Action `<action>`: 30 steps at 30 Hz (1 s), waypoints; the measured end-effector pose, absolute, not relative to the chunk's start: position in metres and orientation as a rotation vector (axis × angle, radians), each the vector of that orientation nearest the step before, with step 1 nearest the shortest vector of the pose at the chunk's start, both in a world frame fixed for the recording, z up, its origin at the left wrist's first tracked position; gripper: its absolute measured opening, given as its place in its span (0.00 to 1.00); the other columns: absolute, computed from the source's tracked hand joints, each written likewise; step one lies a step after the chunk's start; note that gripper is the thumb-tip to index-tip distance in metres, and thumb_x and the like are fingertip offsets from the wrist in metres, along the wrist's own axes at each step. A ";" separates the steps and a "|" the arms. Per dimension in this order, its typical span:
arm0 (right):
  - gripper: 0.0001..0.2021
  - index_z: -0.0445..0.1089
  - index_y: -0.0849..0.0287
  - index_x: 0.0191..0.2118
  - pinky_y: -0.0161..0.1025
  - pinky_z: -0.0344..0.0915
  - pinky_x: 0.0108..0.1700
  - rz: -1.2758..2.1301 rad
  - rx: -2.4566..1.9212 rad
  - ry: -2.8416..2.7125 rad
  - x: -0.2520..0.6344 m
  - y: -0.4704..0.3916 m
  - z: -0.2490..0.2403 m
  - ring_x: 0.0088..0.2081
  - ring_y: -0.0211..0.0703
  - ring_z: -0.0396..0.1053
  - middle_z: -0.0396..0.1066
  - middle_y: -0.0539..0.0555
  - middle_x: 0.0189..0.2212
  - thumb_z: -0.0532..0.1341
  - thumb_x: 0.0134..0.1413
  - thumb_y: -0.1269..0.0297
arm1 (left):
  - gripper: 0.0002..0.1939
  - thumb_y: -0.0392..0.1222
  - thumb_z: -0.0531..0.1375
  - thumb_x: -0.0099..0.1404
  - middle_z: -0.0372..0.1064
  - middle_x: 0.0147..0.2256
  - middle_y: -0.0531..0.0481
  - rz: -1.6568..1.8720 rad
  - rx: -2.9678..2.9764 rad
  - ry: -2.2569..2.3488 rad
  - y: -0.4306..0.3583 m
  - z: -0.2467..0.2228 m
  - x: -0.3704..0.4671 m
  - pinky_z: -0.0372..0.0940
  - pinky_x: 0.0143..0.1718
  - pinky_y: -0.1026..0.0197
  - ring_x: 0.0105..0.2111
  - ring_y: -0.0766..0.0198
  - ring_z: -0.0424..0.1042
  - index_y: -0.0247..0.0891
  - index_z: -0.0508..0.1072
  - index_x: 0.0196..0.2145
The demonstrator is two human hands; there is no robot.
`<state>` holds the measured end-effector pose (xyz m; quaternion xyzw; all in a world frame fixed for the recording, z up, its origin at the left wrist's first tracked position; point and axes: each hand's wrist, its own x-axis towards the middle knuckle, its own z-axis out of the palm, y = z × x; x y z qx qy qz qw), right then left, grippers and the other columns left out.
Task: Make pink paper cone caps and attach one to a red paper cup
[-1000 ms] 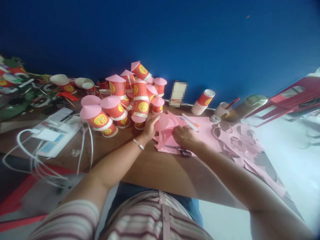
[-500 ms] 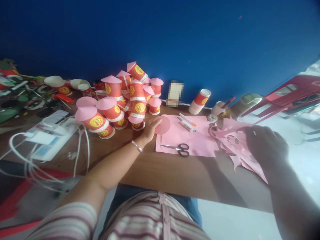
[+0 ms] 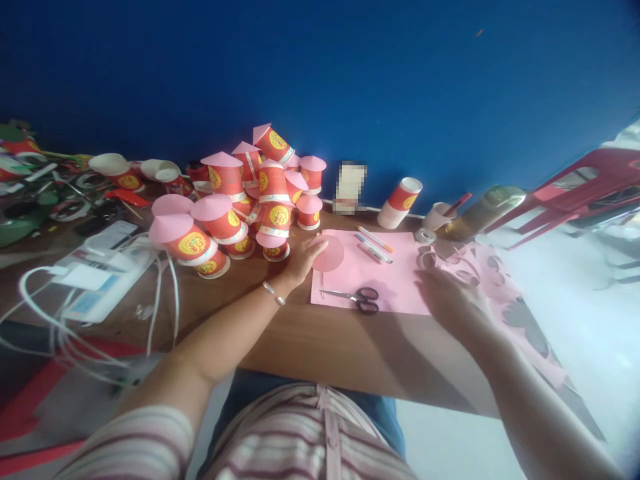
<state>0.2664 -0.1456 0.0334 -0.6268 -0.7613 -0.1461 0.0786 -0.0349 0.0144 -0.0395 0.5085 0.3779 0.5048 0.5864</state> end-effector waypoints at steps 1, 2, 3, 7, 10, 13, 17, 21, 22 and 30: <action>0.12 0.76 0.57 0.44 0.40 0.56 0.31 -0.420 -1.817 -2.359 0.251 -0.143 0.028 0.38 0.46 0.72 0.76 0.59 0.39 0.54 0.72 0.65 | 0.20 0.57 0.70 0.58 0.81 0.40 0.45 1.167 1.212 0.883 0.014 -0.039 -0.036 0.69 0.50 0.52 0.44 0.52 0.76 0.37 0.83 0.39; 0.11 0.76 0.57 0.44 0.40 0.55 0.30 -0.416 -1.745 -2.453 0.237 -0.140 0.022 0.37 0.45 0.71 0.76 0.59 0.39 0.55 0.72 0.64 | 0.20 0.57 0.70 0.58 0.81 0.41 0.45 1.160 1.232 0.886 0.014 -0.039 -0.036 0.68 0.50 0.52 0.44 0.52 0.76 0.37 0.83 0.39; 0.10 0.76 0.58 0.45 0.40 0.56 0.31 -0.391 -1.692 -2.522 0.224 -0.137 0.016 0.38 0.46 0.72 0.76 0.58 0.40 0.56 0.72 0.64 | 0.21 0.57 0.71 0.58 0.81 0.41 0.45 1.154 1.245 0.890 0.013 -0.038 -0.037 0.68 0.51 0.52 0.44 0.52 0.76 0.37 0.83 0.39; 0.08 0.75 0.59 0.44 0.41 0.60 0.35 -0.264 -1.549 -2.705 0.194 -0.129 -0.001 0.38 0.46 0.70 0.75 0.57 0.37 0.59 0.67 0.72 | 0.22 0.57 0.72 0.57 0.81 0.42 0.45 1.152 1.252 0.905 0.011 -0.033 -0.037 0.69 0.51 0.52 0.44 0.52 0.76 0.37 0.82 0.40; 0.10 0.75 0.60 0.47 0.41 0.63 0.41 -0.229 -1.492 -2.715 0.187 -0.129 -0.001 0.43 0.48 0.70 0.75 0.59 0.43 0.58 0.65 0.74 | 0.22 0.57 0.71 0.57 0.80 0.41 0.44 1.156 1.244 0.898 0.010 -0.029 -0.036 0.69 0.50 0.53 0.44 0.53 0.76 0.37 0.82 0.40; 0.11 0.75 0.59 0.48 0.41 0.63 0.43 -0.181 -1.482 -2.698 0.183 -0.132 0.003 0.45 0.48 0.70 0.74 0.59 0.45 0.58 0.66 0.74 | 0.22 0.56 0.72 0.57 0.80 0.40 0.44 1.145 1.237 0.883 0.010 -0.030 -0.035 0.69 0.48 0.54 0.42 0.54 0.77 0.36 0.82 0.41; 0.14 0.74 0.56 0.53 0.40 0.62 0.40 -0.105 -1.544 -2.691 0.183 -0.133 0.001 0.41 0.47 0.70 0.74 0.56 0.39 0.57 0.67 0.73 | 0.21 0.54 0.72 0.58 0.80 0.41 0.45 1.136 1.268 0.870 0.011 -0.035 -0.035 0.68 0.50 0.54 0.43 0.55 0.77 0.37 0.81 0.43; 0.20 0.73 0.55 0.57 0.40 0.63 0.40 -0.112 -1.544 -2.689 0.192 -0.129 -0.003 0.40 0.47 0.72 0.74 0.56 0.38 0.58 0.62 0.76 | 0.21 0.53 0.71 0.59 0.80 0.43 0.44 1.138 1.288 0.855 0.012 -0.037 -0.035 0.69 0.51 0.54 0.44 0.54 0.77 0.36 0.81 0.45; 0.20 0.74 0.55 0.55 0.40 0.64 0.40 -0.087 -1.539 -2.682 0.195 -0.128 -0.002 0.40 0.48 0.73 0.75 0.57 0.38 0.59 0.60 0.76 | 0.21 0.53 0.71 0.59 0.80 0.44 0.43 1.141 1.279 0.857 0.012 -0.036 -0.035 0.69 0.51 0.54 0.45 0.54 0.77 0.36 0.81 0.45; 0.15 0.74 0.55 0.53 0.40 0.72 0.37 0.568 -1.470 -1.926 0.206 -0.098 0.016 0.34 0.43 0.76 0.80 0.54 0.37 0.62 0.62 0.63 | 0.25 0.51 0.73 0.56 0.79 0.45 0.43 1.135 1.183 0.876 0.007 -0.030 -0.034 0.68 0.51 0.54 0.47 0.53 0.76 0.35 0.80 0.47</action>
